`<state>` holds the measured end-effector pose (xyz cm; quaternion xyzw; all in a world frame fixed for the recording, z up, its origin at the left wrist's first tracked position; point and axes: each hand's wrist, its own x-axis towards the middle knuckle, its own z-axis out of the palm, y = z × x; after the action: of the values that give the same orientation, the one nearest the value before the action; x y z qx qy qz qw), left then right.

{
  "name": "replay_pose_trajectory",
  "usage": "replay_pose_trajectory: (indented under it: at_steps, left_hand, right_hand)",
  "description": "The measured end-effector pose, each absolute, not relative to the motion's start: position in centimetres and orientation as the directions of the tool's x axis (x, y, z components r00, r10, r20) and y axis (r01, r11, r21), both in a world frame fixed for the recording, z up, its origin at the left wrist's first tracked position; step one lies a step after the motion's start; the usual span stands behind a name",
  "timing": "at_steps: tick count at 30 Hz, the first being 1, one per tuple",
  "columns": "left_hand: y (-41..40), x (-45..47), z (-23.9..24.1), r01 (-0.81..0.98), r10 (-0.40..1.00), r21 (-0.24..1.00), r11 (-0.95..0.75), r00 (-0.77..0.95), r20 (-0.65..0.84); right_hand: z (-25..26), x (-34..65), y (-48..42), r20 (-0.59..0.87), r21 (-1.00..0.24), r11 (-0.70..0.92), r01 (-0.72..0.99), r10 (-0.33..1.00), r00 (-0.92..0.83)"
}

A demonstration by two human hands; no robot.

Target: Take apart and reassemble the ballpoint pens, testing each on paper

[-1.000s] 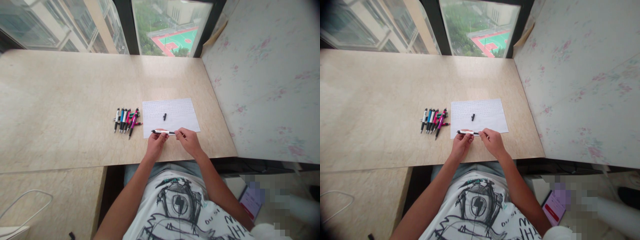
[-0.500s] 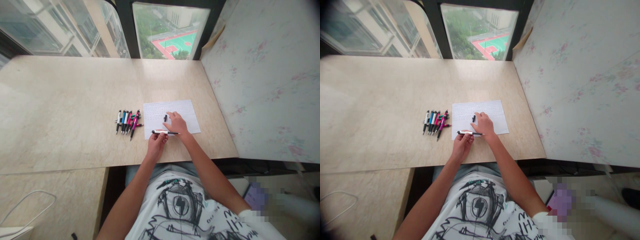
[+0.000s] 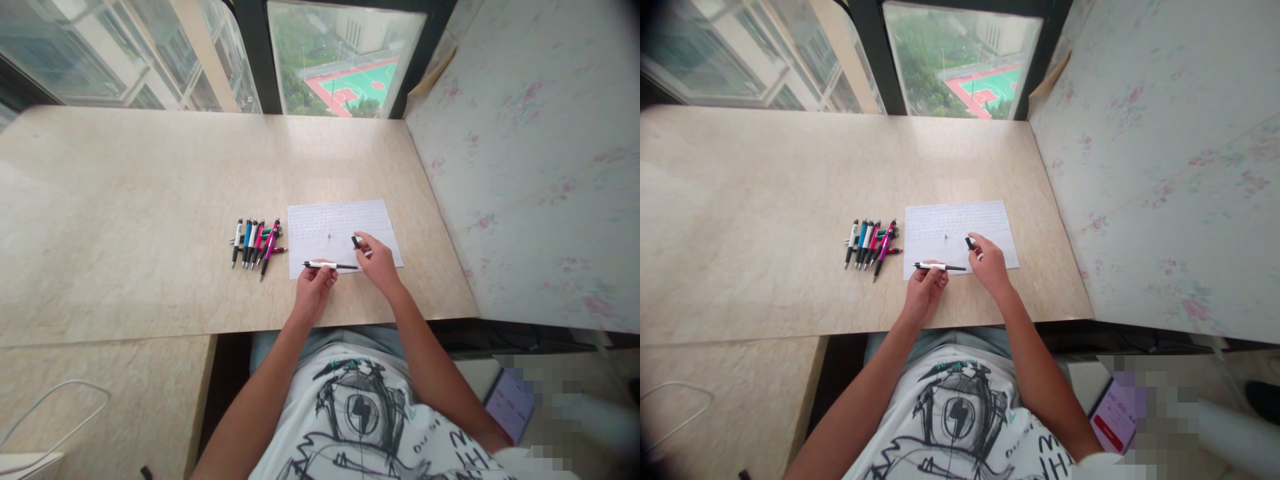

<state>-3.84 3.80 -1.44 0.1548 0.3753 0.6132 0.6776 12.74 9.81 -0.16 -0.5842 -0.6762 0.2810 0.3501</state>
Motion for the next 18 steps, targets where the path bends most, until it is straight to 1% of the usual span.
replay_pose_trajectory:
  at_steps: [3,7,10,13,18]
  left_hand:
    - [3.8,-3.8,-1.3,-0.709,0.948,0.677,0.197,-0.038,-0.316]
    - [3.8,-3.8,-1.3,-0.709,0.947,0.675,0.202,-0.035,-0.319]
    - [3.8,-3.7,-1.3,-0.71,0.945,0.675,0.202,-0.04,-0.324]
    - [3.8,-3.7,-1.2,-0.707,0.947,0.679,0.198,-0.041,-0.319]
    - [3.7,-3.7,-1.1,-0.705,0.947,0.682,0.192,-0.049,-0.317]
  right_hand:
    - [0.8,14.2,7.7,0.141,-0.86,0.124,0.495,0.99,-0.004]
    - [2.2,15.5,5.7,0.142,-0.887,0.107,0.448,0.989,0.047]
    - [2.9,16.0,4.8,0.104,-0.913,0.081,0.4,0.994,0.036]
    - [3.4,16.2,4.3,0.1,-0.912,0.087,0.4,0.995,0.011]
    - [3.5,16.3,3.9,0.165,-0.88,0.154,0.449,0.986,-0.015]
